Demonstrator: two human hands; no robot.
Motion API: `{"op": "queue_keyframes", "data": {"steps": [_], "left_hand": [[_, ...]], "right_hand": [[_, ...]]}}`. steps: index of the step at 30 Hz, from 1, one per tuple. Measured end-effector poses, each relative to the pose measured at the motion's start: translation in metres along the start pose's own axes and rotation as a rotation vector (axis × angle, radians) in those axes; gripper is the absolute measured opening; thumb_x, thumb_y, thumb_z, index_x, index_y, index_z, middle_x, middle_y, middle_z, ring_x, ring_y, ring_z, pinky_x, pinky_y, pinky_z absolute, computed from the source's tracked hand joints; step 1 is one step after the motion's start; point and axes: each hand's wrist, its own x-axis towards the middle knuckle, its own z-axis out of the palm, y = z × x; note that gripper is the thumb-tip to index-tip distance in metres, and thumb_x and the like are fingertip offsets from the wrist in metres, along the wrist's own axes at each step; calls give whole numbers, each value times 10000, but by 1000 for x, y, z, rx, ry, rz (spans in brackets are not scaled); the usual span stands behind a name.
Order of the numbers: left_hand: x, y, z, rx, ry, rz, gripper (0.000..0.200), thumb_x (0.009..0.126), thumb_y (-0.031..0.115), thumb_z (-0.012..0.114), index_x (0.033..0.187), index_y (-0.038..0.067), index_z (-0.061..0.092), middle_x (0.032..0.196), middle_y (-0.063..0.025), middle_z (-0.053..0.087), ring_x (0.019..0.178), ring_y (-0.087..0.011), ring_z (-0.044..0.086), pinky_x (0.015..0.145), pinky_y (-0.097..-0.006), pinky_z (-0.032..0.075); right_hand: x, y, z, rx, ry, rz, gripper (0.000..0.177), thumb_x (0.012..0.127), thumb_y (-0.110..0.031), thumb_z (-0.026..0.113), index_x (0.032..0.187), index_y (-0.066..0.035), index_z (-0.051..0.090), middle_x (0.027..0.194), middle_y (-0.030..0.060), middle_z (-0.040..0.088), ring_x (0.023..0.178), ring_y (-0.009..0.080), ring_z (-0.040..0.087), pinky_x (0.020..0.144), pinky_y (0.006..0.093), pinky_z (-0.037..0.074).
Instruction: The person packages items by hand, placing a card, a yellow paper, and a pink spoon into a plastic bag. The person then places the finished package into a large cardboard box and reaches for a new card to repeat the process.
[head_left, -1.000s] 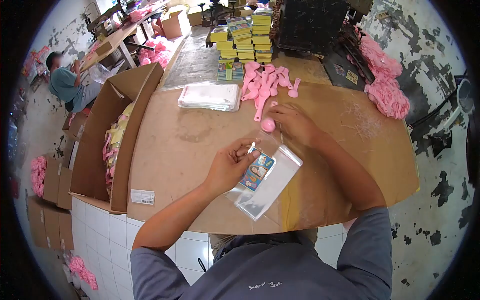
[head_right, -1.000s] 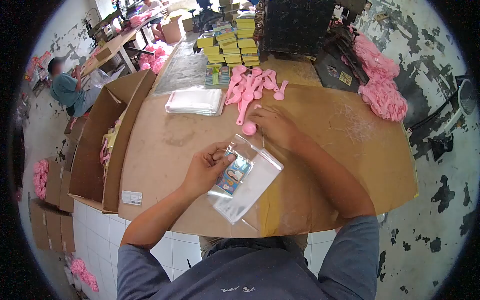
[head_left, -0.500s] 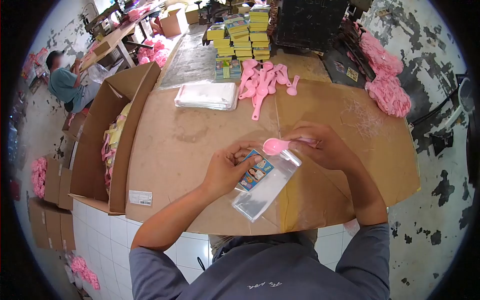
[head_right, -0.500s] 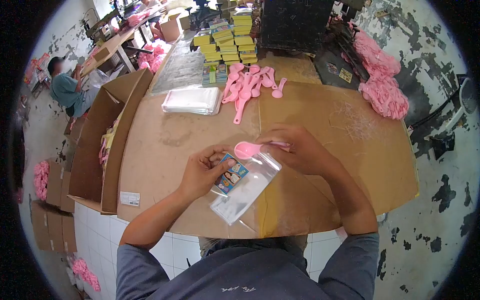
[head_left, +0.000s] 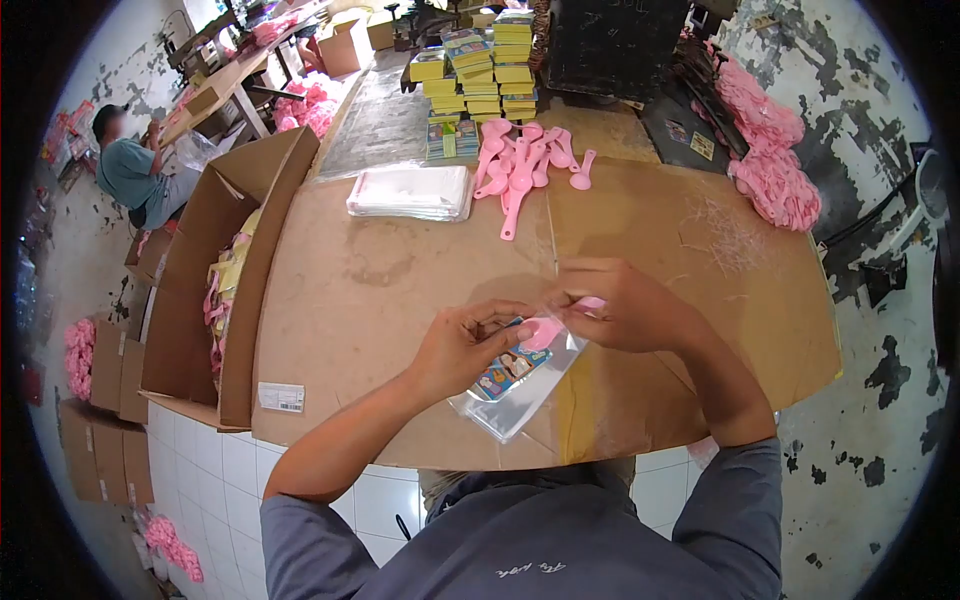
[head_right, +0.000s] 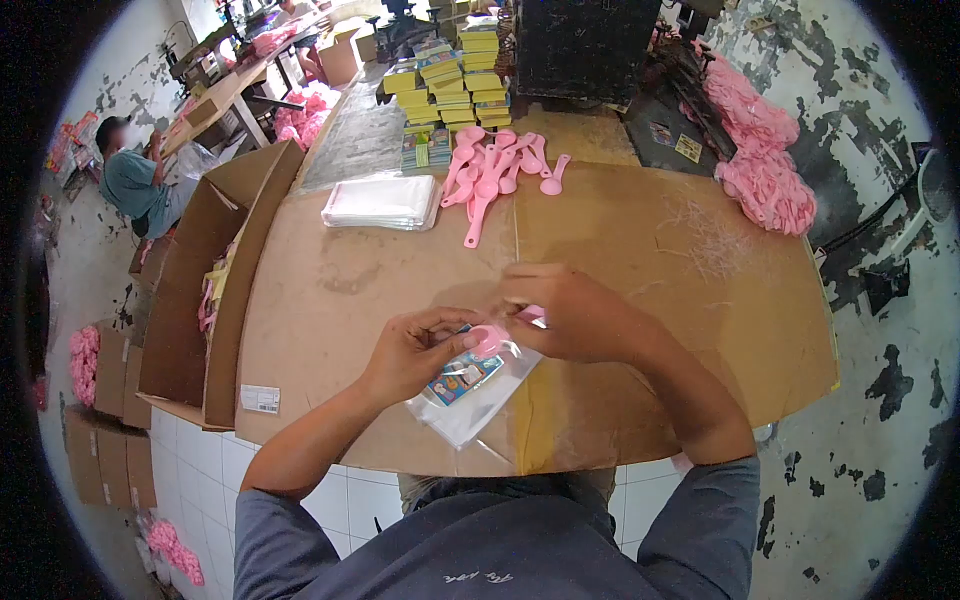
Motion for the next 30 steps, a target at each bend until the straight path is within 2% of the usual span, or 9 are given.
{"op": "queue_keyframes", "data": {"steps": [2, 5, 8, 11, 14, 17, 20, 23, 30], "left_hand": [[0, -3, 2, -81, -17, 54, 290, 975, 68, 691, 1242, -41, 660, 1108, -84, 740, 960, -95, 679, 830, -256, 558], [-1, -4, 4, -184, -77, 112, 299, 978, 76, 689, 1252, -36, 649, 1126, -80, 736, 983, -104, 676, 853, -270, 549], [-2, -2, -5, -308, -154, 15, 296, 985, 120, 692, 1236, -31, 653, 1147, -73, 728, 983, -100, 674, 843, -257, 542], [-1, -1, -11, -343, -161, -7, 342, 992, 186, 696, 1255, -26, 638, 1134, -62, 729, 988, -97, 671, 854, -257, 532], [1, -8, -11, -395, -258, 41, 352, 1026, 176, 644, 1317, -17, 596, 1206, -72, 707, 1026, -84, 649, 888, -258, 523], [-1, -1, -4, -444, -186, 120, 362, 1032, 169, 628, 1334, -21, 573, 1334, -102, 643, 1155, -119, 616, 962, -304, 510], [-1, 5, -1, -303, -44, 306, 381, 1024, 120, 608, 1376, -11, 550, 1415, -123, 587, 1267, -167, 568, 1043, -350, 476], [-6, 13, -6, 3, -45, 447, 442, 995, 76, 599, 1423, 6, 517, 1400, -142, 603, 1303, -194, 551, 1084, -367, 443], [-15, 37, 9, 195, 30, 511, 476, 946, 63, 671, 1401, 12, 542, 1299, -126, 674, 1197, -163, 622, 1018, -325, 481]], "right_hand": [[8, -2, 16, 124, 36, 56, 338, 915, -73, 631, 1245, -1, 656, 1234, 152, 645, 1126, 281, 627, 945, 377, 494], [11, -14, 44, 961, 20, 99, 480, 959, -157, 571, 1406, 9, 524, 1386, 149, 583, 1307, 263, 548, 1099, 403, 415], [16, 4, 43, 1333, -38, -44, 577, 981, -192, 525, 1506, 12, 401, 1472, 118, 530, 1428, 224, 422, 1193, 396, 302], [7, 0, 7, 668, 75, -154, 428, 980, -166, 582, 1383, -23, 561, 1377, 129, 599, 1358, 246, 505, 1139, 406, 375], [8, -9, 2, 259, -8, -161, 269, 926, -125, 685, 1188, -68, 691, 1247, 110, 664, 1265, 258, 581, 1052, 401, 452], [6, -22, 1, 307, 195, -223, 154, 855, -76, 752, 1008, -80, 730, 1105, 82, 694, 1094, 276, 652, 948, 396, 504], [4, -43, -21, -137, 288, -314, 156, 827, 21, 755, 963, -53, 740, 1053, 94, 696, 1046, 274, 672, 904, 401, 519], [-3, -55, -29, -246, 422, -249, 157, 839, -60, 745, 995, -63, 724, 1003, 87, 691, 865, 283, 668, 815, 391, 539], [1, -60, -17, -68, 429, -116, 158, 851, -46, 754, 1007, -37, 734, 893, 96, 696, 740, 229, 675, 653, 326, 530]]}}
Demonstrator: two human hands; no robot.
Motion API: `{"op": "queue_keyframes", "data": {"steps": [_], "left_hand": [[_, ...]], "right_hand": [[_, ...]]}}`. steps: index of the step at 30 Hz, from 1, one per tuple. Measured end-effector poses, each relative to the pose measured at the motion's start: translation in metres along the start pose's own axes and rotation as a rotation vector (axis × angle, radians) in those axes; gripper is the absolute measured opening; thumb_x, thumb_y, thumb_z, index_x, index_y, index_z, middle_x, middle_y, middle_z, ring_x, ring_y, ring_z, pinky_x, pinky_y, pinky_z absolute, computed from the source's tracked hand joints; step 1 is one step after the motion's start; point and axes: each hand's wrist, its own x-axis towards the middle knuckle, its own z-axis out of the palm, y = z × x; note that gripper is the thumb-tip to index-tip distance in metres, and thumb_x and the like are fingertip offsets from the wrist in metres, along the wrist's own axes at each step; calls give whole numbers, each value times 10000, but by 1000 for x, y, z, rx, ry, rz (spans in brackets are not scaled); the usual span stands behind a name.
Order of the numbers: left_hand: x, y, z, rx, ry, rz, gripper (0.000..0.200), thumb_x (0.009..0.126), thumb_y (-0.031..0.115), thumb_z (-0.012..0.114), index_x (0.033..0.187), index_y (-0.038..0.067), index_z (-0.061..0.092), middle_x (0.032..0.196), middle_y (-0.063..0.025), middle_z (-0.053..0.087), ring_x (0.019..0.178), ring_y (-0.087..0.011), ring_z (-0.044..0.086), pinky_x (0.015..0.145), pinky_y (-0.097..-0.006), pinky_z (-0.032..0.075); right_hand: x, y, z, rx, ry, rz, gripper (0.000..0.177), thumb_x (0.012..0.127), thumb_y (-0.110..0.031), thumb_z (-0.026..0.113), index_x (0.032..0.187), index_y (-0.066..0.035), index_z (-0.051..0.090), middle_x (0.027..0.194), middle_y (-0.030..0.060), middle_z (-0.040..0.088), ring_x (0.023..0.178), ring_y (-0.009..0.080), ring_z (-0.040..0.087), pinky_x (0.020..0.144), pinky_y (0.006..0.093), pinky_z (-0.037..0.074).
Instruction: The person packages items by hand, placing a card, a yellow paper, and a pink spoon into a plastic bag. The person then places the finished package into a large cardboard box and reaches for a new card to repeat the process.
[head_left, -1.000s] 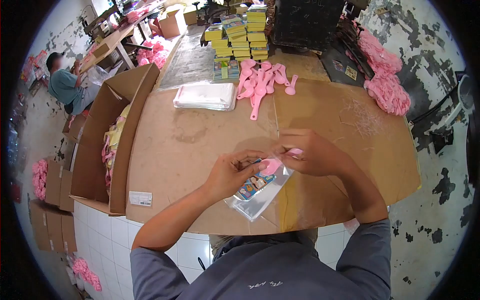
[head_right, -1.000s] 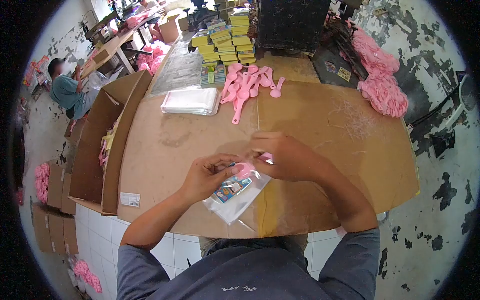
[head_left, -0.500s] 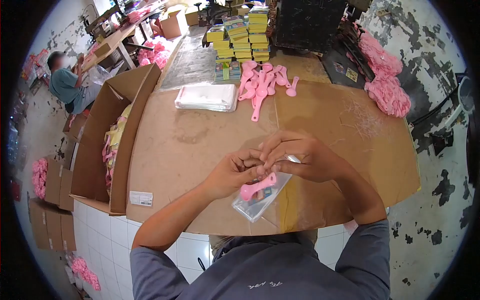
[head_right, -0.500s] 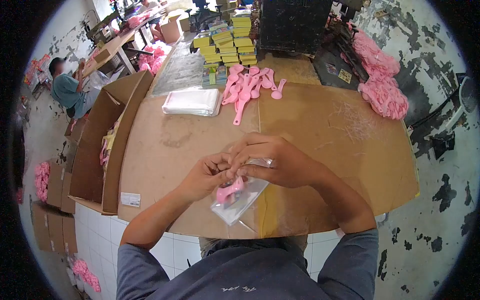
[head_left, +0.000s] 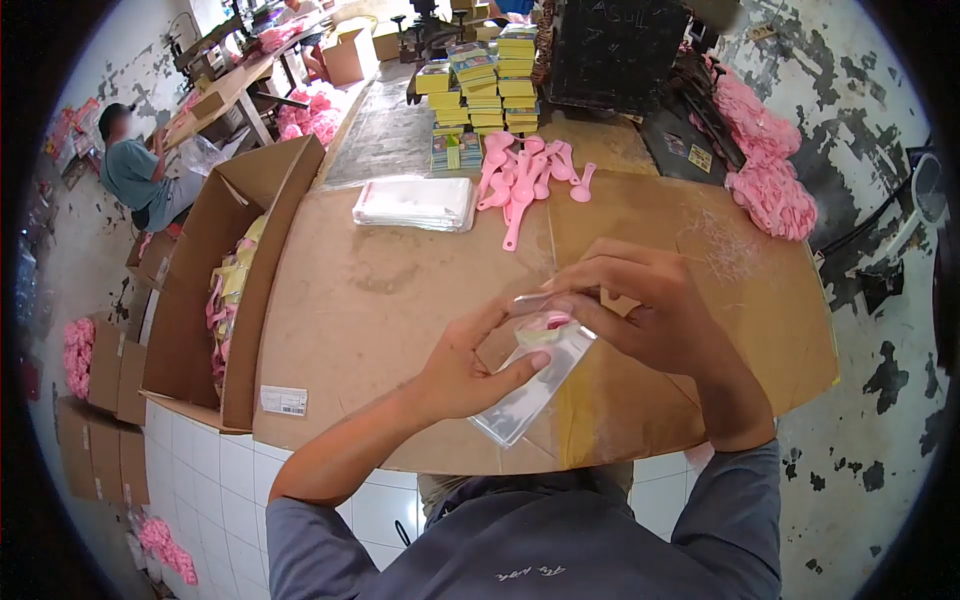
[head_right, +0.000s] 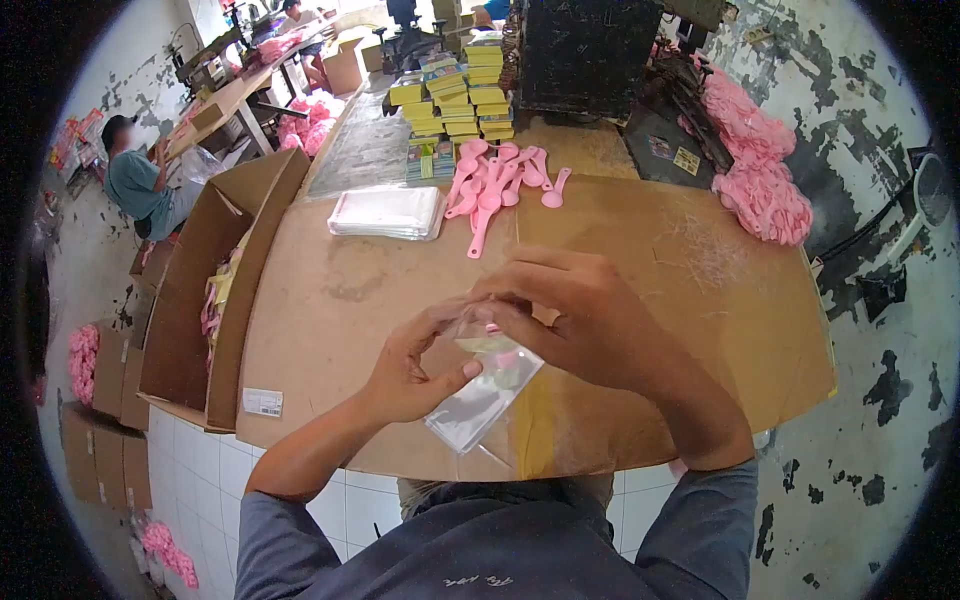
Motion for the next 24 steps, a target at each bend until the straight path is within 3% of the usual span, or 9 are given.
{"op": "queue_keyframes", "data": {"steps": [2, 5, 8, 11, 14, 17, 20, 24], "left_hand": [[0, 0, 3, -24, 43, -37, 441, 952, 55, 679, 1376, 8, 566, 1212, -111, 719, 1119, -151, 665, 972, -310, 512], [2, 2, 6, -42, 85, -4, 351, 984, 37, 649, 1327, -18, 596, 1111, -94, 752, 1026, -136, 700, 896, -286, 549], [2, 3, 6, -59, 82, -15, 291, 1008, 22, 613, 1292, -44, 611, 1117, -107, 748, 1014, -125, 704, 865, -275, 562], [2, 7, 7, -227, 123, -143, 282, 1014, 25, 603, 1284, -54, 610, 1131, -121, 745, 1007, -120, 704, 836, -261, 567], [3, 5, 6, -244, 166, -163, 292, 1016, 29, 601, 1299, -43, 610, 1059, -118, 766, 948, -93, 710, 770, -244, 564], [2, 4, 5, -35, 178, -129, 327, 994, 47, 635, 1306, -44, 602, 941, -106, 782, 831, -69, 715, 658, -239, 551], [-5, -4, 5, 115, 155, -186, 332, 976, 19, 647, 1289, -78, 589, 953, -148, 765, 861, -151, 739, 707, -249, 574], [-3, 1, 5, 353, 110, -102, 392, 938, 28, 690, 1298, -81, 581, 883, -156, 762, 778, -164, 748, 642, -266, 575]], "right_hand": [[0, -5, 3, 37, -38, 53, 190, 828, 6, 767, 1013, -36, 749, 896, 81, 714, 725, 173, 659, 620, 276, 499], [-2, -1, 11, 94, -34, 24, 188, 837, 6, 762, 1016, -48, 753, 917, 75, 723, 718, 164, 645, 613, 275, 487], [-1, -1, 10, 76, -2, 38, 212, 844, -7, 760, 1051, -49, 743, 894, 72, 717, 704, 161, 635, 615, 270, 481], [-2, 5, 14, -17, 78, 96, 214, 852, -74, 763, 1059, -56, 714, 926, 97, 676, 770, 237, 661, 666, 347, 520], [0, 14, 28, -208, 297, -144, 217, 837, -86, 755, 1048, -87, 703, 1022, 77, 659, 917, 254, 637, 802, 390, 504], [-5, 11, 31, -450, 189, -272, 209, 810, -120, 750, 1008, -94, 690, 1079, 61, 632, 1038, 247, 602, 879, 408, 454], [-4, 8, 38, -535, 135, -309, 230, 793, -170, 740, 990, -66, 682, 1037, 53, 626, 1030, 220, 600, 860, 384, 438], [-5, 12, 46, -676, 107, -363, 213, 786, -186, 709, 940, -46, 665, 1003, 61, 615, 988, 222, 594, 842, 366, 433]]}}
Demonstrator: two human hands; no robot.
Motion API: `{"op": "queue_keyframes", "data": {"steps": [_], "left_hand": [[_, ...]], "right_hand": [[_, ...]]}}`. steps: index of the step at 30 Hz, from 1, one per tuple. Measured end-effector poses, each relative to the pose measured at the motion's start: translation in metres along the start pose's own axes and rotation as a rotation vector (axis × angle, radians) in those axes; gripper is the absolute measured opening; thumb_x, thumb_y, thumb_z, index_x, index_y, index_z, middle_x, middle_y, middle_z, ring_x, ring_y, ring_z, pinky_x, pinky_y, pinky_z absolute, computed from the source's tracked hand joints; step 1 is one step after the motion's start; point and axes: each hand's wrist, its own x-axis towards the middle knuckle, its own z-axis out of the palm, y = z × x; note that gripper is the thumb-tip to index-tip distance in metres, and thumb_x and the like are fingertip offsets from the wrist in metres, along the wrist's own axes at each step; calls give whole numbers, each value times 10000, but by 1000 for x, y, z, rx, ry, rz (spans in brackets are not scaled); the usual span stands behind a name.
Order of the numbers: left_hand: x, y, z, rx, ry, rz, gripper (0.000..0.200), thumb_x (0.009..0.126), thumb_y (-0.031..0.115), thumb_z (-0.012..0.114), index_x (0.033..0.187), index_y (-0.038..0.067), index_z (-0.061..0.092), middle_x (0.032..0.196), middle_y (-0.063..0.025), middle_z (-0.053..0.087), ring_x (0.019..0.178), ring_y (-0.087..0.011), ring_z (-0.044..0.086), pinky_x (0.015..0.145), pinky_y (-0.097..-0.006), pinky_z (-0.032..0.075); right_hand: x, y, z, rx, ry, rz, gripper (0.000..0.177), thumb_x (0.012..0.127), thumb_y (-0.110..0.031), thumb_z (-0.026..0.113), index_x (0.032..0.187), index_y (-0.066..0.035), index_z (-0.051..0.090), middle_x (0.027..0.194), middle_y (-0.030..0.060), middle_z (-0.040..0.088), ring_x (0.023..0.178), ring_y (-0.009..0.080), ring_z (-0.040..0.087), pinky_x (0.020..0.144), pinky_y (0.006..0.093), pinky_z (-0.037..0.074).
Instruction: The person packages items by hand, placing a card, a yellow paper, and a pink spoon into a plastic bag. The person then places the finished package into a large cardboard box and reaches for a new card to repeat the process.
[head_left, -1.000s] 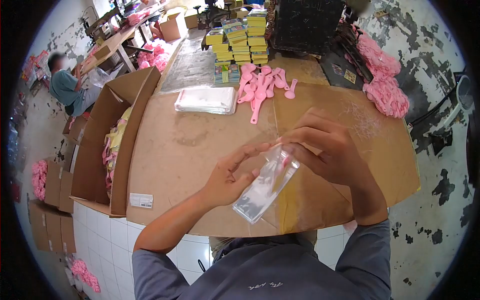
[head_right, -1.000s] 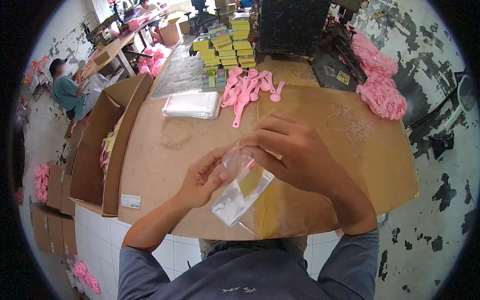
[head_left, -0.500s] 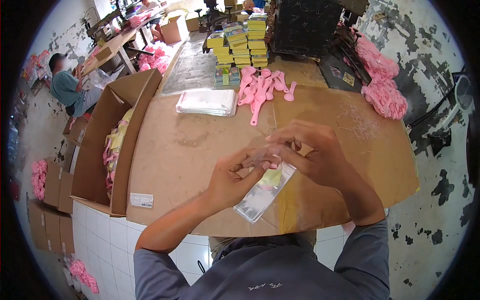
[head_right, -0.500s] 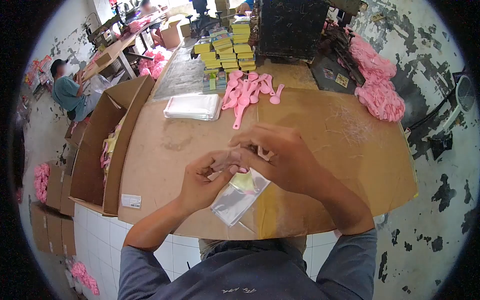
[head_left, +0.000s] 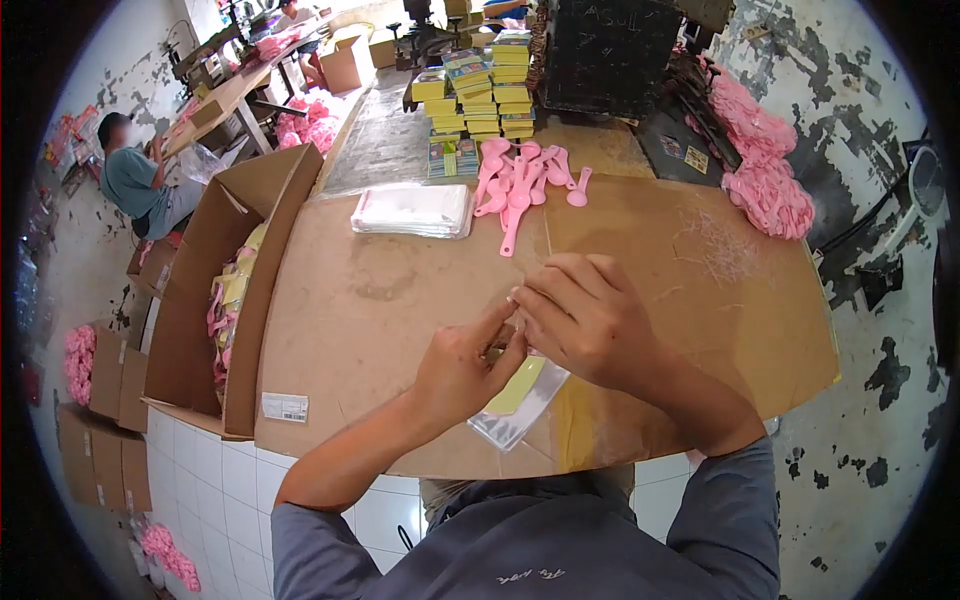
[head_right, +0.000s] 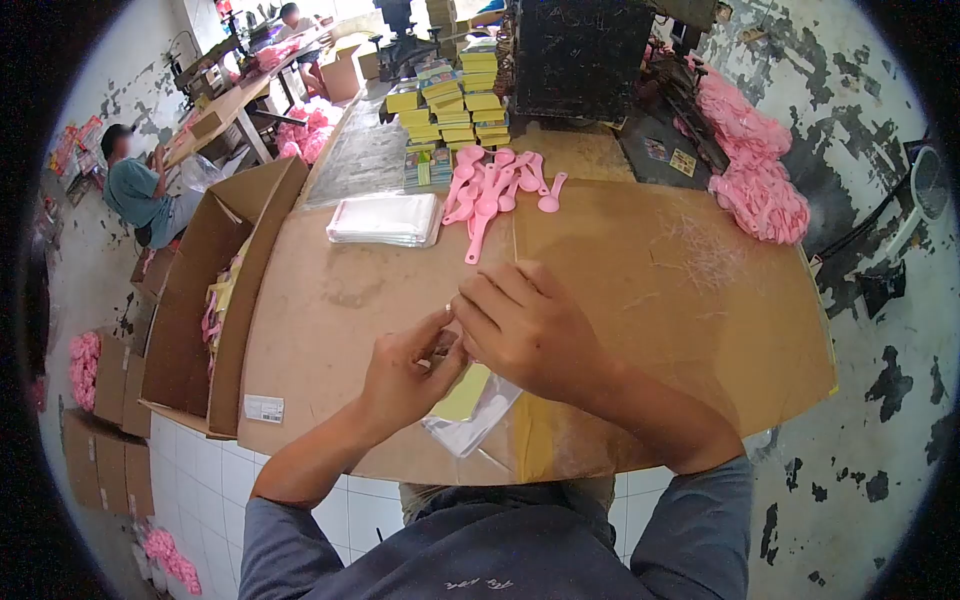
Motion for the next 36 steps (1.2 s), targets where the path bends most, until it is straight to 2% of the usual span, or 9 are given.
{"op": "queue_keyframes", "data": {"steps": [5, 11, 13, 15, 18, 20, 22, 27, 36], "left_hand": [[-2, -10, 7, 153, -27, 66, 421, 935, 40, 701, 1327, -57, 582, 884, -151, 760, 742, -183, 750, 630, -280, 578], [3, -10, 2, -98, -47, -86, 381, 992, 49, 644, 1358, -31, 576, 947, -131, 765, 846, -137, 734, 712, -272, 577], [3, -17, -1, -333, -20, -235, 360, 1009, 63, 628, 1354, -28, 578, 967, -127, 762, 881, -134, 728, 740, -264, 573], [6, -24, 2, -509, 23, -314, 349, 1020, 96, 625, 1344, -26, 580, 959, -107, 759, 866, -105, 708, 717, -242, 549], [11, -28, 4, -630, 86, -335, 352, 1021, 139, 642, 1323, -33, 586, 929, -77, 757, 795, -48, 672, 638, -202, 499], [12, -27, 5, -646, 88, -371, 350, 1009, 120, 654, 1308, -51, 591, 942, -87, 759, 787, -40, 667, 630, -194, 489], [12, -34, 3, -558, 60, -370, 338, 996, 75, 659, 1304, -49, 594, 983, -116, 758, 865, -102, 707, 724, -230, 544], [12, -40, 7, -591, 69, -390, 324, 977, 33, 673, 1284, -48, 608, 1014, -125, 759, 891, -129, 727, 772, -256, 579], [9, -47, 18, -756, 96, -331, 253, 1012, 108, 654, 1205, -54, 632, 1037, -120, 746, 911, -105, 695, 720, -235, 559]], "right_hand": [[-4, 2, 7, -80, -111, -17, 179, 778, -189, 687, 888, -53, 645, 947, 72, 597, 938, 228, 585, 838, 359, 435], [-19, 54, 12, 256, 24, 421, 127, 873, -154, 663, 893, -34, 628, 857, 65, 592, 851, 208, 597, 732, 336, 463], [-32, 80, -21, 898, -126, 863, 130, 976, -151, 599, 932, -30, 615, 843, 21, 602, 801, 139, 602, 688, 311, 467], [-65, 126, -58, 1265, -364, 868, 132, 1029, -140, 541, 1009, -30, 611, 842, -25, 609, 771, 73, 587, 683, 265, 465], [-128, 191, -64, 1623, -194, 809, 162, 989, -73, 549, 1127, -29, 621, 948, 51, 646, 878, 182, 638, 765, 343, 511], [-189, 205, -37, 78, -392, 578, 240, 953, -47, 569, 1188, -27, 613, 1045, 111, 638, 989, 277, 629, 867, 412, 505], [-181, 190, -35, -595, -358, 477, 336, 896, -4, 584, 1229, -26, 615, 1148, 152, 624, 1095, 349, 599, 961, 444, 477], [-105, 142, -41, -73, -173, 764, 410, 888, -50, 630, 1297, -45, 608, 1234, 193, 599, 1203, 386, 554, 1038, 472, 433], [-36, 13, 16, 1172, -325, 729, 335, 923, -163, 725, 1211, -2, 666, 990, 65, 687, 862, 136, 647, 765, 297, 517]]}}
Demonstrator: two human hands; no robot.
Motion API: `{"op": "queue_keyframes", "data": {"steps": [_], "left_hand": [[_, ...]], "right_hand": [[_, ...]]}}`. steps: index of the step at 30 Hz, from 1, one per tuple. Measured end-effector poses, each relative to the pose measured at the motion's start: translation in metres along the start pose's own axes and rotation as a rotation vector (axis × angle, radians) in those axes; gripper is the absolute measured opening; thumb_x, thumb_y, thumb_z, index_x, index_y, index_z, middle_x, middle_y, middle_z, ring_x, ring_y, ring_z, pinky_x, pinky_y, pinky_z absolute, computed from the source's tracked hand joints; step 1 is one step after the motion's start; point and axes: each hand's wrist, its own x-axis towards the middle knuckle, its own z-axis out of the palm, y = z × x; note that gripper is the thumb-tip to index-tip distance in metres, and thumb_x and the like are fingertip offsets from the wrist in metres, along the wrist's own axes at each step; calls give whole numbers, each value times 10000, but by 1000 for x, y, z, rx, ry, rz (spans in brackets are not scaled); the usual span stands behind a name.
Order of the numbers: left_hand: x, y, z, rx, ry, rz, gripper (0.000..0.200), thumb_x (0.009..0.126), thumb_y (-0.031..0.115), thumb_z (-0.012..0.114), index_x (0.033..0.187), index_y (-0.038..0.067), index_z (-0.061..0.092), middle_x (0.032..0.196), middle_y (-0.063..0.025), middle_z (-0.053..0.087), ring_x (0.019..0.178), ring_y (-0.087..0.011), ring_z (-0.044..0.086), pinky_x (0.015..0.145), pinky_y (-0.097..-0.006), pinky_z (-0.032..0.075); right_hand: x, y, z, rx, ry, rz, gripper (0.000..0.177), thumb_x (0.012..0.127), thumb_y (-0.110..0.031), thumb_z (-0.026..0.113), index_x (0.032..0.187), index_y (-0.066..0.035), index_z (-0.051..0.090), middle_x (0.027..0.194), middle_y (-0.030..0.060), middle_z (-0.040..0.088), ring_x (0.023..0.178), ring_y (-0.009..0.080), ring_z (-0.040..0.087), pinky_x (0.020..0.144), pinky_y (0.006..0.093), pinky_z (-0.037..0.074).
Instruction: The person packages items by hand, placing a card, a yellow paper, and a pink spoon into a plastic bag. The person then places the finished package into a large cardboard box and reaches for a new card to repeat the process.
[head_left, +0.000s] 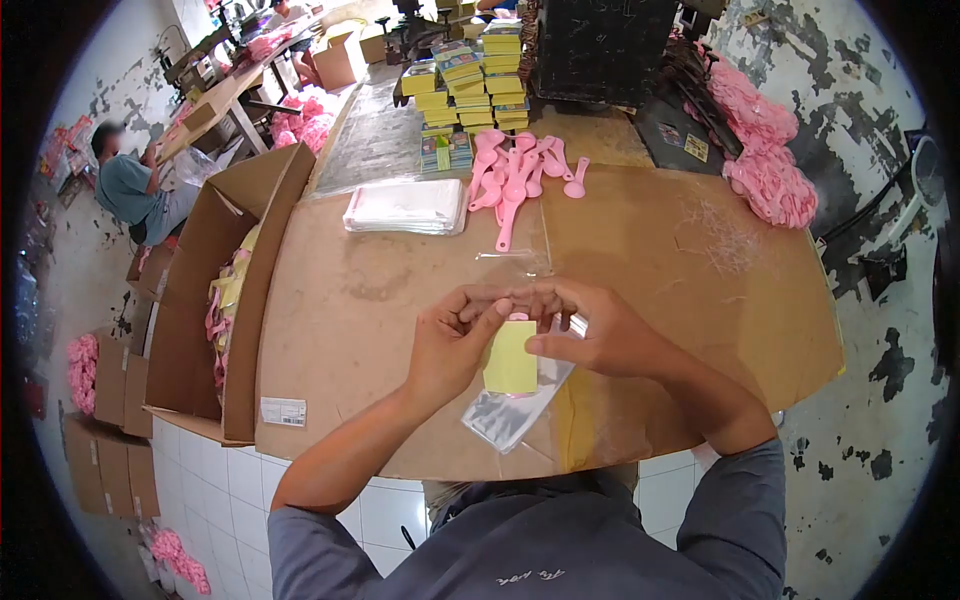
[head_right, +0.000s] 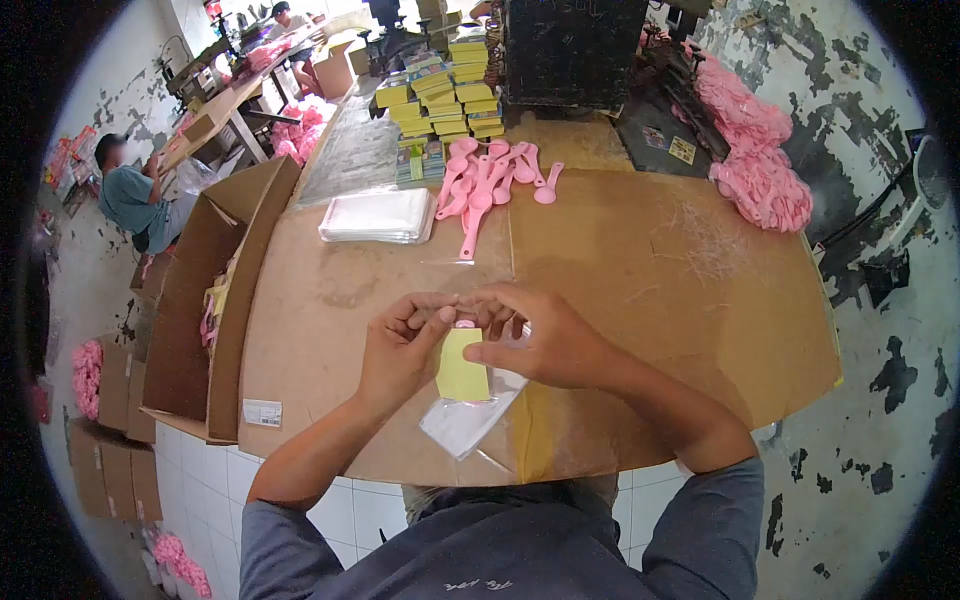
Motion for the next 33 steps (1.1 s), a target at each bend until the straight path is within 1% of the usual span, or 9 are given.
{"op": "queue_keyframes", "data": {"steps": [3, 5, 9, 15, 20, 23, 26, 30, 33], "left_hand": [[-3, 8, -1, 16, -28, -25, 237, 1018, 99, 636, 1202, -51, 624, 1073, -140, 739, 967, -142, 702, 778, -279, 589], [-5, 16, -1, -75, -31, -98, 238, 1021, 97, 631, 1213, -43, 626, 1066, -130, 741, 953, -136, 699, 765, -275, 588], [-2, 10, -8, 9, -112, -107, 234, 1016, 100, 639, 1216, -22, 640, 1055, -103, 742, 910, -118, 696, 722, -259, 585], [-4, 9, -6, 84, -77, -114, 217, 1009, 98, 651, 1196, -11, 658, 1030, -87, 741, 855, -102, 693, 693, -246, 580], [-4, 10, -2, 35, -95, -122, 203, 1006, 86, 650, 1182, -16, 666, 1031, -91, 743, 853, -106, 694, 690, -247, 581], [-3, 6, -5, 52, -122, -108, 207, 1016, 78, 632, 1194, -24, 662, 1061, -80, 743, 899, -84, 690, 721, -222, 574], [-3, 0, -7, 85, -105, -83, 208, 1009, 70, 643, 1193, -23, 667, 1053, -83, 745, 885, -75, 681, 683, -205, 550], [-4, -9, -19, 312, -116, 19, 201, 992, 29, 644, 1180, -20, 699, 1050, -79, 748, 876, -74, 679, 656, -204, 539], [-3, 0, -20, 407, -152, 109, 200, 978, -8, 638, 1159, -30, 719, 1056, -92, 751, 888, -100, 692, 699, -227, 567]], "right_hand": [[4, 23, 5, 279, 13, 63, 285, 954, -135, 707, 1189, 22, 667, 984, 35, 666, 863, 87, 613, 764, 265, 509], [5, 25, -4, 278, -2, 127, 267, 965, -112, 690, 1196, 20, 662, 978, 20, 660, 869, 75, 610, 768, 251, 506], [2, 28, -19, 296, 11, 205, 259, 974, -115, 682, 1199, 12, 669, 1002, 21, 680, 895, 74, 629, 785, 249, 514], [1, 33, -15, 287, 25, 232, 214, 974, -117, 682, 1140, 16, 703, 1076, 62, 720, 961, 87, 659, 828, 249, 523], [0, 36, -15, 303, 31, 186, 200, 969, -122, 690, 1117, 10, 717, 1012, 42, 725, 919, 79, 660, 814, 250, 523], [0, 42, -15, 278, 41, 179, 197, 962, -120, 703, 1110, 8, 720, 988, 36, 727, 901, 77, 660, 800, 252, 525], [-1, 44, -16, 306, 48, 211, 189, 956, -107, 708, 1108, 4, 724, 988, 43, 728, 907, 78, 661, 798, 253, 526], [-1, 42, -18, 373, 53, 230, 165, 958, -85, 701, 1094, 3, 734, 1003, 54, 733, 920, 82, 663, 803, 251, 526], [0, 46, -19, 359, 37, 118, 159, 950, -41, 681, 1090, 13, 737, 1021, 59, 734, 938, 86, 665, 808, 248, 524]]}}
